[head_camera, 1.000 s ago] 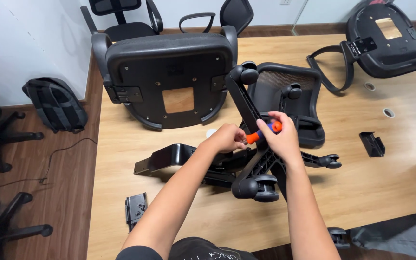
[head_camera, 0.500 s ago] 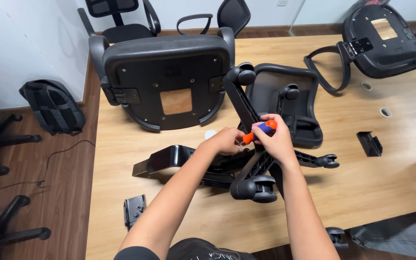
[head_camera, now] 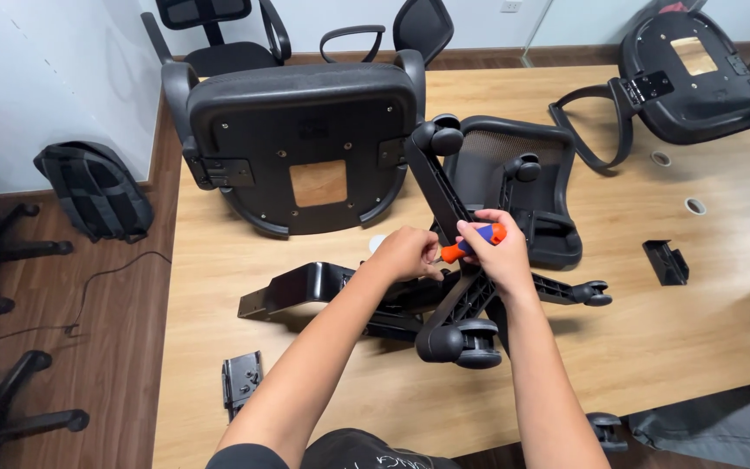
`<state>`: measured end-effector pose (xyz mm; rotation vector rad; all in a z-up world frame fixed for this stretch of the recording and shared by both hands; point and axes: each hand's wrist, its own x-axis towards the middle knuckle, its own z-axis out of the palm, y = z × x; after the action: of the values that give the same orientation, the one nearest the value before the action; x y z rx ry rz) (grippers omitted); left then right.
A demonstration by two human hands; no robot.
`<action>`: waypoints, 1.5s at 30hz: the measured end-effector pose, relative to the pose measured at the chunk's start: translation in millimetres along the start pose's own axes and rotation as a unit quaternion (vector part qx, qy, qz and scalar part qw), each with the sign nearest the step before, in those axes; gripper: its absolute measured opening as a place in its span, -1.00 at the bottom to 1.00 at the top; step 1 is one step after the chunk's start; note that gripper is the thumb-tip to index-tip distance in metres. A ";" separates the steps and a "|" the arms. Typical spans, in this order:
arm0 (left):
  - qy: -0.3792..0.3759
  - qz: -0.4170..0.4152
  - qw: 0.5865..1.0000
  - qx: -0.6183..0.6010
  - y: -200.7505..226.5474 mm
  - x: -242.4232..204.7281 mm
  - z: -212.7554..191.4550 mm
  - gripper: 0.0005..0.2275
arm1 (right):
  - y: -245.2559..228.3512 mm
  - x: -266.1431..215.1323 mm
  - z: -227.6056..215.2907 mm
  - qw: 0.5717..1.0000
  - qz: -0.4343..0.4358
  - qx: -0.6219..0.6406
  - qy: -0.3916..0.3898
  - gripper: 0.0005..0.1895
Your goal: The person assembles an office chair by using a screwdriver to tighten screws on the chair base, then inserts the gas lift cylinder and secures it with a metal bracket and screws. The person aligns and fastens components on a wooden table in an office setting.
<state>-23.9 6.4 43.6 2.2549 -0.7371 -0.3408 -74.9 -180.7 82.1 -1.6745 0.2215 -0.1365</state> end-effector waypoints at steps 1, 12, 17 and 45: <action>-0.001 0.000 1.000 0.000 -9.5 6.1 6.0 -0.64 | 1.5 0.9 -0.9 1.000 0.000 0.000 0.001 -0.55; -0.065 0.032 0.995 -0.062 -64.0 23.1 31.3 -0.81 | 2.6 1.6 4.3 0.999 0.021 0.026 0.001 -0.64; -0.033 0.028 0.998 -0.050 -44.2 13.6 16.0 -0.83 | 2.3 -0.7 4.0 1.000 0.021 0.017 0.004 -0.65; -0.060 0.032 0.986 0.149 -44.2 8.7 26.1 -0.82 | 8.7 5.3 2.8 0.986 -0.105 0.103 -0.083 -0.64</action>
<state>-10.4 11.8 -6.4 2.4994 -0.9766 -0.3581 -69.7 -180.1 72.9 -1.4913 -0.0937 -0.1720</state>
